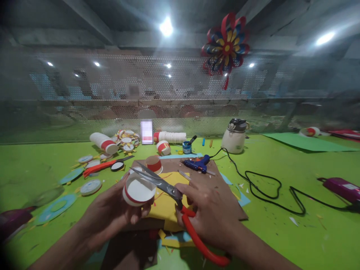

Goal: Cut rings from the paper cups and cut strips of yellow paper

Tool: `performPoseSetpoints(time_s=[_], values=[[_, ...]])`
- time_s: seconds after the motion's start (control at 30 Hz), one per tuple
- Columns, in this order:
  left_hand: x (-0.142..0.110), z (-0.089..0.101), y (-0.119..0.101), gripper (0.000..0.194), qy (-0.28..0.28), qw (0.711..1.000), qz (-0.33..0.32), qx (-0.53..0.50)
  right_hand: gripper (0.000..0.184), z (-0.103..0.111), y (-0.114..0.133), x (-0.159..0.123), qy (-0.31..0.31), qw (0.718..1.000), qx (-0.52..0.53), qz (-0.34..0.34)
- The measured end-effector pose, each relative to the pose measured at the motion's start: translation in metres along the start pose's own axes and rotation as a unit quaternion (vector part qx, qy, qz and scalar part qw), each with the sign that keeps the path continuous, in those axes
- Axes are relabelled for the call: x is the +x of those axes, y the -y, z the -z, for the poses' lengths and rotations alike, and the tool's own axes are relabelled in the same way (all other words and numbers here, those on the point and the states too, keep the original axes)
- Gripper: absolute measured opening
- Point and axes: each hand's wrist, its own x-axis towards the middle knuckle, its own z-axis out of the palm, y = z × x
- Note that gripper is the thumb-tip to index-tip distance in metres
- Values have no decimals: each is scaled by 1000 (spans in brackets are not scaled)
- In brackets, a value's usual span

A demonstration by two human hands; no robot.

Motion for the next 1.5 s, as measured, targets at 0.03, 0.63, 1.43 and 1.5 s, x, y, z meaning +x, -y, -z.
performPoseSetpoints(time_s=[0.03,0.63,1.43,1.5], values=[[0,-1,-1,32,-14,1000,-6,1,39,0,-1,0,0,1000,-3,-1],[1,-10,0,42,-95,989,-82,83,21,-1,3,4,-14,999,-5,-39],[-1,-5,-2,28,-12,995,-77,69,40,-1,1,3,-17,1000,5,-12],[-1,-5,-2,29,-9,995,-66,72,41,-2,0,2,-14,1000,7,-13]])
